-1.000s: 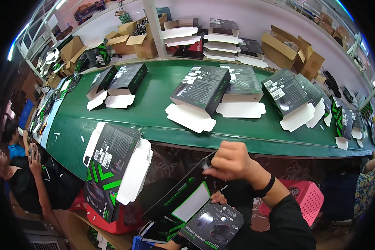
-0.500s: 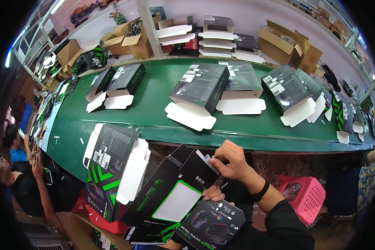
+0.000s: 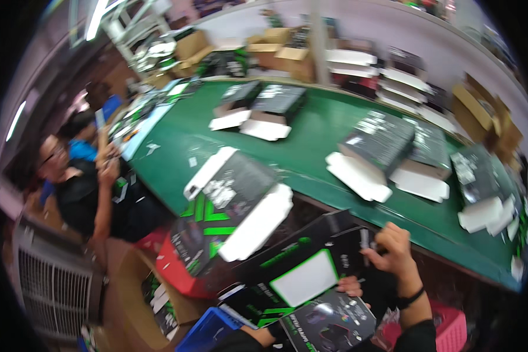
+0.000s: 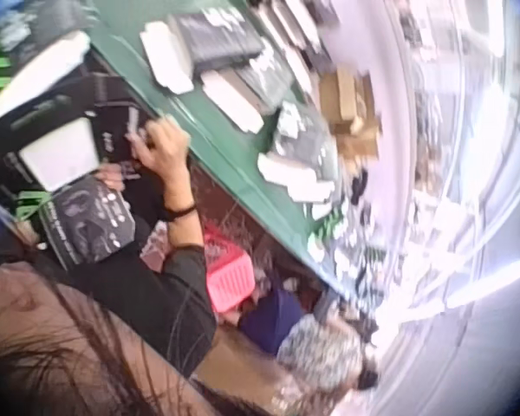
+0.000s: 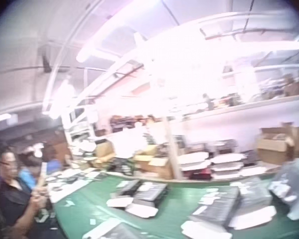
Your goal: Assembling and folding cardboard packaging for computer mice on a factory assembly line.
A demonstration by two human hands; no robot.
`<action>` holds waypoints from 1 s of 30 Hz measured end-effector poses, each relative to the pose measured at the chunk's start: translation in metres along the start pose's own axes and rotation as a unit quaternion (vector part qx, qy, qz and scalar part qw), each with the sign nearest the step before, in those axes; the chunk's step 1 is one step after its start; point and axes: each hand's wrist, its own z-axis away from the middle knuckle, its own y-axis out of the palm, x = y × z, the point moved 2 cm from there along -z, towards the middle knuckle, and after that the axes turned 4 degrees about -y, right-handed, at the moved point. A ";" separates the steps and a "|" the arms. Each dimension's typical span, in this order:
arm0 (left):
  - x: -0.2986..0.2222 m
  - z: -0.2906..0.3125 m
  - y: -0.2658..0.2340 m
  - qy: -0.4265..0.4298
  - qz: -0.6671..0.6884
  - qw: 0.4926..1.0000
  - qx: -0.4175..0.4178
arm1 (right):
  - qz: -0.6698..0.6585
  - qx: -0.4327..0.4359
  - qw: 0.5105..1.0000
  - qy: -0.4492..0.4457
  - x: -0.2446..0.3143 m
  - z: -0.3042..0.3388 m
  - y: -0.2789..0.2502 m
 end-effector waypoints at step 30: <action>0.126 -0.175 0.150 0.250 -0.567 0.750 -0.233 | 0.000 0.069 0.948 0.310 0.018 0.055 0.041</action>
